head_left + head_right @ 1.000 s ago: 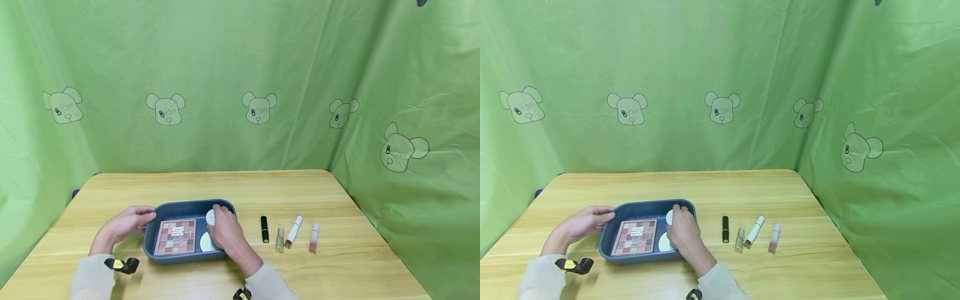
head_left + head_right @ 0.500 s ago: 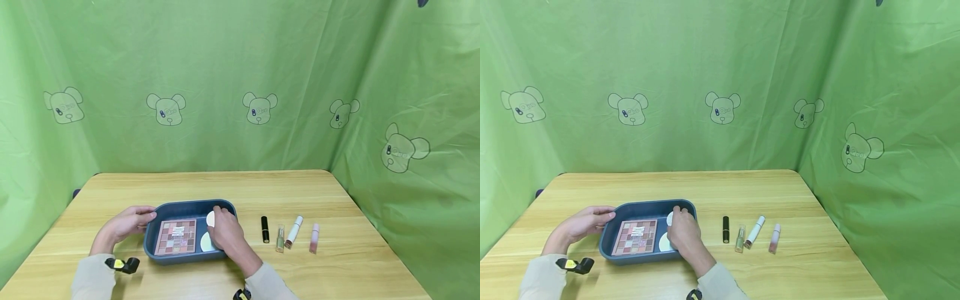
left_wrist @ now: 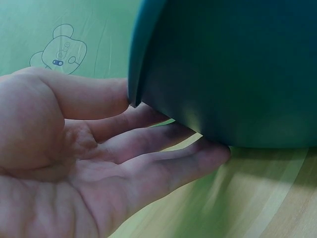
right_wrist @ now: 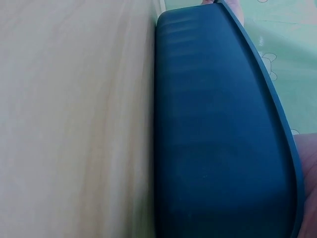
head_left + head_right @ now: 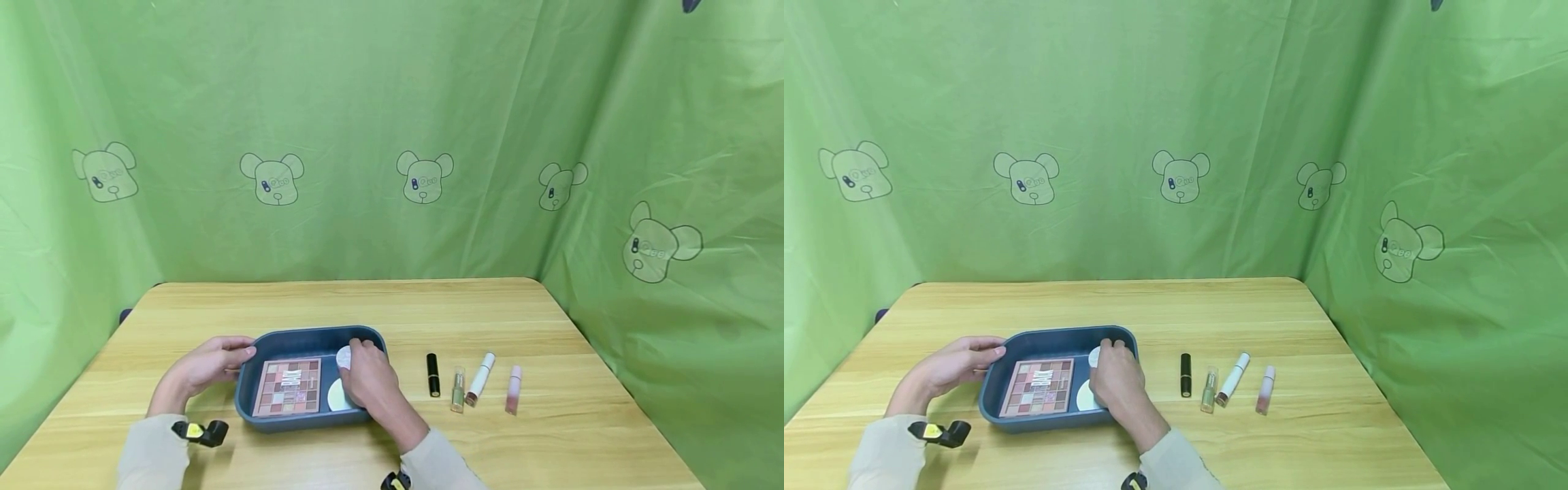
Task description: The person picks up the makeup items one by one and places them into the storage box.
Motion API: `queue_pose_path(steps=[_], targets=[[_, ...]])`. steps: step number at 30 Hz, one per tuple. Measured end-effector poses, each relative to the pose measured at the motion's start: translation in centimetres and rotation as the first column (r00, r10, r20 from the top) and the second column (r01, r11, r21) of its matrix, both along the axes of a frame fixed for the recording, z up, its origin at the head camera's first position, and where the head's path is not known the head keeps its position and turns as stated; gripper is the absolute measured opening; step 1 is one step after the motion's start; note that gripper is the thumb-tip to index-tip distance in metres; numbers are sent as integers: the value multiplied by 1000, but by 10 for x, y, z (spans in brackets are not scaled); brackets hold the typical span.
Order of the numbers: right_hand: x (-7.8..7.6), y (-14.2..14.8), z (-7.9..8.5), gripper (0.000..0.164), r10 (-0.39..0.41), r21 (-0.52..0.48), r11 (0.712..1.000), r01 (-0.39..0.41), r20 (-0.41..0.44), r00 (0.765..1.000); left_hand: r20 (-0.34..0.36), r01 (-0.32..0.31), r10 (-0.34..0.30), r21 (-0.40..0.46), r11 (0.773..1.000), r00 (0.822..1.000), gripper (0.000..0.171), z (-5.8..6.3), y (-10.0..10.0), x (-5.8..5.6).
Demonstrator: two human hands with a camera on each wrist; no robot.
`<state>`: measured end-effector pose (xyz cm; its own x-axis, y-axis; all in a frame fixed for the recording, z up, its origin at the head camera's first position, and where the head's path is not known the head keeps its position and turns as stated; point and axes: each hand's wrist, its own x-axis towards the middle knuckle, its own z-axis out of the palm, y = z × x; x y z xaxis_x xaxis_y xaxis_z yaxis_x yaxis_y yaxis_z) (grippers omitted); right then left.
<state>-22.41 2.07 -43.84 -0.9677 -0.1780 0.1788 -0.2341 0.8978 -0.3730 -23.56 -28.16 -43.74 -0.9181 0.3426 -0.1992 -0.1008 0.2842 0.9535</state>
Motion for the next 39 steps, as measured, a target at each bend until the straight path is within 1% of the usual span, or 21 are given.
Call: queue_pose_path(steps=[8, 12, 16, 19, 24, 31, 39], targets=[[1, 0, 2, 46, 1, -9, 1000, -1, 22, 1000, 1, 8, -8, -8, 1000, 1000, 55, 1, 0, 1], [2, 2, 4, 38, 38, -30, 999, -39, -7, 999, 6, 3, -3, -9, 1000, 1000, 55, 0, 0, 1], [3, 3, 7, 30, 75, -10, 997, -76, -34, 997, 1, 5, -5, -5, 1000, 1000, 55, -1, 0, 1], [5, 4, 10, 28, 92, 11, 996, -91, -35, 995, -9, 12, -12, 1, 1000, 1000, 54, -1, 0, 1], [9, 5, 12, 26, 108, 33, 994, -108, -13, 994, -16, 15, -15, 3, 1000, 1000, 54, 0, -1, 0], [13, 5, 15, 25, 117, 10, 993, -118, 40, 992, -16, 22, -22, 11, 1000, 1000, 54, 0, -1, 0], [13, 5, 14, 21, 157, 13, 988, -157, 19, 987, -15, 28, -28, 19, 999, 999, 54, -1, 0, -1]])
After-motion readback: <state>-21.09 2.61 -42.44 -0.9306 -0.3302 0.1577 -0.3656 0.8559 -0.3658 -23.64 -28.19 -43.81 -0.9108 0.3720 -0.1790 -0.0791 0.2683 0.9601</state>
